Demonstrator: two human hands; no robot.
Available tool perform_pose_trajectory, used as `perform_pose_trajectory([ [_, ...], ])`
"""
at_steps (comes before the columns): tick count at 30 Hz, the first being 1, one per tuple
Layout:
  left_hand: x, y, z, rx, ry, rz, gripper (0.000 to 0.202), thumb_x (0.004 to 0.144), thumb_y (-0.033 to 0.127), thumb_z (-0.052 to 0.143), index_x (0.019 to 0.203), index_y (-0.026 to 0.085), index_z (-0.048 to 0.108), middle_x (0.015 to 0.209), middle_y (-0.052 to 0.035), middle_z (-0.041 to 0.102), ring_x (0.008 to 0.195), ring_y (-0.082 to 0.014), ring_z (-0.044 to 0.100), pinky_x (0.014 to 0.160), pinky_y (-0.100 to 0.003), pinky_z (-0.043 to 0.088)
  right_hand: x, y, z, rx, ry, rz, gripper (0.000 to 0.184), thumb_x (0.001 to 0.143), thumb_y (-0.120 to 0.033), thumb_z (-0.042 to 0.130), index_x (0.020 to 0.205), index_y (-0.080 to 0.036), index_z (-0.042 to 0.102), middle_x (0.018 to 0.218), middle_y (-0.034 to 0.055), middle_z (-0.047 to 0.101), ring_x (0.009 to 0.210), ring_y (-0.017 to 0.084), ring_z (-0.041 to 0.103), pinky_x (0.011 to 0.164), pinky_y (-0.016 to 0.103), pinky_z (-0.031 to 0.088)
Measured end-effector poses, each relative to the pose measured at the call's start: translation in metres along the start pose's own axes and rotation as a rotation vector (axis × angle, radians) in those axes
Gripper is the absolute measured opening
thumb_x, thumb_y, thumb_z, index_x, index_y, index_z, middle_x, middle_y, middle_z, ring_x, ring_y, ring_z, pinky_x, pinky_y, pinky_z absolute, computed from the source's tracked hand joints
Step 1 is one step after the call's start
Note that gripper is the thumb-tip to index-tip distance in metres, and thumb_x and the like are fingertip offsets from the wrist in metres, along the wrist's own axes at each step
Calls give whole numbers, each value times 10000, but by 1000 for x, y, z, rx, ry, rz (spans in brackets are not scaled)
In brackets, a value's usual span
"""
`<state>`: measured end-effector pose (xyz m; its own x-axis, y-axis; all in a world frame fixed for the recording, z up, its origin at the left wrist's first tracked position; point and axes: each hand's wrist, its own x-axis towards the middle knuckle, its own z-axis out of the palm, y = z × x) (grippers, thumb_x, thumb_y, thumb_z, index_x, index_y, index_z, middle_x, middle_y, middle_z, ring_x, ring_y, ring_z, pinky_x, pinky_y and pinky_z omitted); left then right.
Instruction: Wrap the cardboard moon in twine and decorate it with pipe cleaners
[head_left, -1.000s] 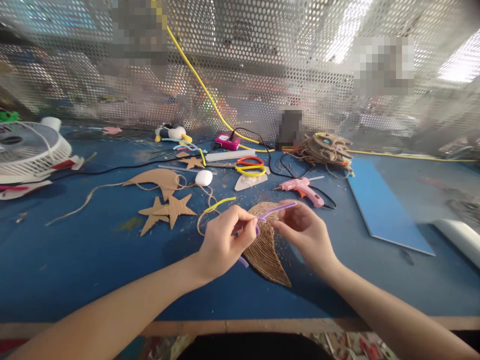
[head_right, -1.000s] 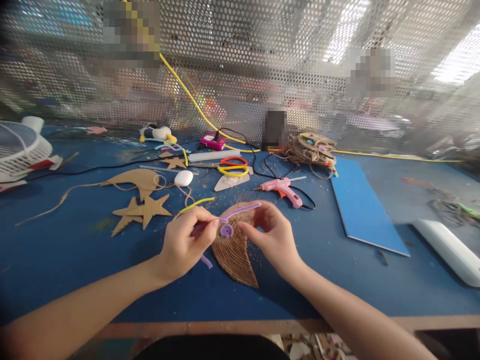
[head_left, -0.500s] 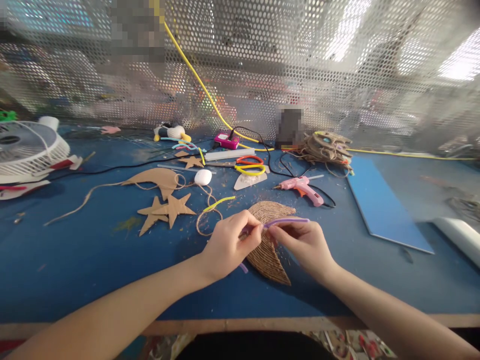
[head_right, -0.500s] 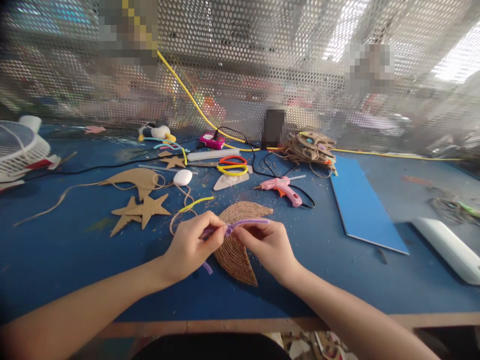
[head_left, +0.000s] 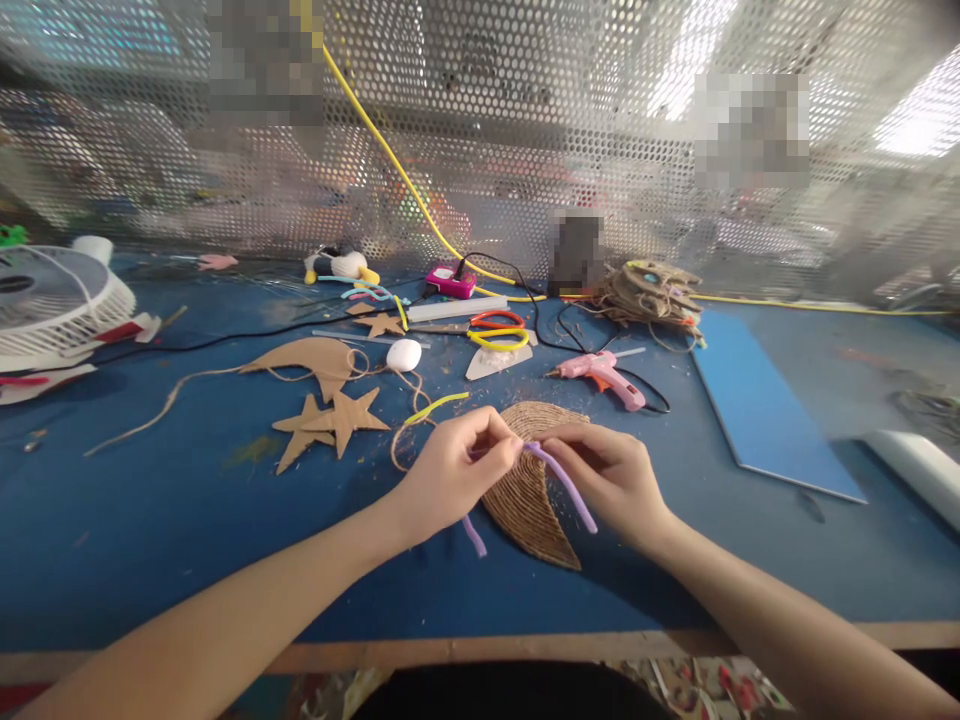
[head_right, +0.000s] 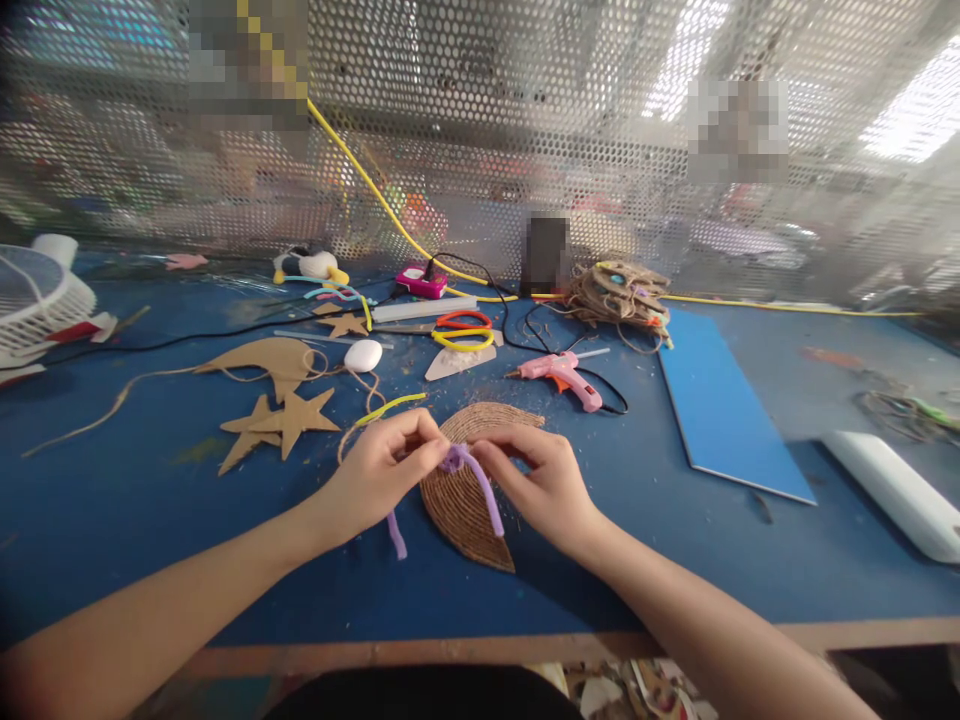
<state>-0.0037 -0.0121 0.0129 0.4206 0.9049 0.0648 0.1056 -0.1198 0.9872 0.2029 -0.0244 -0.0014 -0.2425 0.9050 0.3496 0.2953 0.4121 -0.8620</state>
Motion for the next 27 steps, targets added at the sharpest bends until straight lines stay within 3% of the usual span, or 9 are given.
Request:
perform_pose_trajectory([
  [2, -3, 0, -1, 181, 62, 181, 173, 928, 261, 556, 780, 174, 577, 695, 30, 578, 601, -76, 501, 565, -211, 394, 1, -3, 4, 274, -83, 314, 335, 951, -431, 550, 869, -181, 758, 744, 53, 732, 637, 145, 658, 612, 280, 533],
  [4, -5, -1, -2, 308, 78, 297, 143, 935, 222, 549, 810, 172, 597, 719, 26, 626, 614, -77, 543, 579, -206, 417, 1, -4, 6, 461, -159, 467, 378, 912, -490, 594, 836, -160, 760, 710, 59, 716, 604, 135, 632, 576, 265, 512],
  [8, -6, -9, 1, 433, 65, 409, 122, 942, 190, 547, 846, 167, 619, 749, 19, 670, 650, -85, 606, 612, -201, 455, 0, -7, 6, 434, -109, 471, 258, 774, -429, 768, 805, -173, 764, 673, 32, 704, 593, 122, 609, 558, 247, 493],
  [13, -9, -15, 6, 520, 156, 433, 103, 925, 177, 567, 856, 153, 640, 753, -1, 689, 681, -105, 642, 631, -214, 465, -2, -10, 7, 166, -10, 382, 174, 778, -366, 763, 798, -193, 768, 710, 31, 737, 618, 133, 644, 590, 260, 522],
  [16, -11, -11, 7, 516, 171, 435, 105, 912, 174, 571, 838, 149, 639, 744, -2, 691, 666, -103, 631, 621, -218, 443, -3, -8, 8, 11, 3, 233, 106, 824, -305, 722, 820, -204, 757, 762, 25, 755, 668, 143, 676, 622, 265, 540],
  [18, -10, -7, 8, 447, 163, 335, 131, 901, 190, 573, 787, 151, 626, 695, 12, 659, 624, -92, 589, 592, -216, 415, -4, -6, 7, -117, 30, 50, 54, 846, -240, 700, 834, -204, 739, 781, 18, 755, 694, 138, 686, 646, 261, 545],
  [22, -2, 0, 5, 128, 51, -52, 191, 847, 251, 601, 682, 162, 568, 574, 52, 502, 526, -70, 426, 487, -204, 299, -3, 0, 1, -325, 21, -408, 150, 870, -79, 639, 970, -173, 698, 838, 41, 746, 757, 135, 686, 699, 270, 562],
  [25, 5, 1, 2, -188, -120, -384, 245, 808, 277, 591, 622, 184, 462, 508, 91, 346, 442, -51, 235, 431, -216, 164, -3, 4, -9, -518, -91, -734, 280, 866, -39, 610, 1133, -110, 655, 997, 116, 751, 910, 199, 689, 810, 357, 577],
  [27, 8, 0, 0, -355, -234, -540, 254, 794, 278, 575, 622, 204, 403, 488, 116, 265, 421, -47, 129, 420, -227, 107, -4, 5, -13, -631, -165, -864, 345, 867, -40, 595, 1209, -69, 621, 1099, 158, 733, 1012, 240, 676, 882, 406, 564],
])
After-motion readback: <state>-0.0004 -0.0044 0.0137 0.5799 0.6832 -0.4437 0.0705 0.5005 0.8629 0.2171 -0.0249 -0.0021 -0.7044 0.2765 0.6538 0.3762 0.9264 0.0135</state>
